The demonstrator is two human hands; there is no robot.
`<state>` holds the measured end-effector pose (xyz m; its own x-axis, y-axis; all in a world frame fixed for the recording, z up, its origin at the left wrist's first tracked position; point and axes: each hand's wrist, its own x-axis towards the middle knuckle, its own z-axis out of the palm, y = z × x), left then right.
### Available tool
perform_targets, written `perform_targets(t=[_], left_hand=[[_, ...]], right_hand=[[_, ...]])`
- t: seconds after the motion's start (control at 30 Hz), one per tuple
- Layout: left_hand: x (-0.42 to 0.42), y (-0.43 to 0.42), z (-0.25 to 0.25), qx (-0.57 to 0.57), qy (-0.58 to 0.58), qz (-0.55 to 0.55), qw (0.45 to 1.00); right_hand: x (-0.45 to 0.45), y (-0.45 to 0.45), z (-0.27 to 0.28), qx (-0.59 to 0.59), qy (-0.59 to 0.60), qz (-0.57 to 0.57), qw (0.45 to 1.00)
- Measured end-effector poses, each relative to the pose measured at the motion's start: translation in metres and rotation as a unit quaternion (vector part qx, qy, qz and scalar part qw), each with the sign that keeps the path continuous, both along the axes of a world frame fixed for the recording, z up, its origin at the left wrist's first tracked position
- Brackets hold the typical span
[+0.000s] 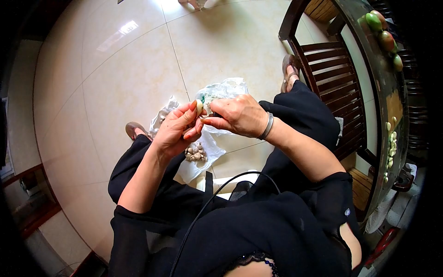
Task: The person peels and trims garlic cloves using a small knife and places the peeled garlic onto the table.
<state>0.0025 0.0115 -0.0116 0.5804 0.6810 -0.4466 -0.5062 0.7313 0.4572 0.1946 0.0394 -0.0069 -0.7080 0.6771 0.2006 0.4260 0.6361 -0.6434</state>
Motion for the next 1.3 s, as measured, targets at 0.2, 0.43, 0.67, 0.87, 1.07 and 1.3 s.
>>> perform_targets(t=[0.2,0.43,0.67,0.87,1.07,1.3], left_hand=[[-0.004,0.001,-0.005,0.004,0.026,0.042,0.999],[-0.001,0.002,0.002,0.072,0.101,0.061,0.990],[-0.001,0.001,0.003,0.112,0.119,0.017,0.986],[-0.002,0.003,0.007,0.116,0.128,-0.007,0.985],[-0.004,0.005,0.010,0.129,0.143,-0.022,0.981],[-0.005,0.006,0.010,0.142,0.153,-0.029,0.978]], right_hand=[[0.000,-0.001,-0.002,-0.012,-0.014,-0.017,1.000],[0.000,-0.001,-0.002,-0.061,0.002,-0.085,0.995],[0.000,0.001,-0.012,-0.043,-0.015,-0.101,0.994],[0.000,0.002,-0.012,-0.042,-0.031,-0.101,0.994],[0.001,0.003,-0.011,-0.013,-0.031,-0.089,0.995],[0.002,0.003,-0.008,0.003,-0.050,-0.078,0.996]])
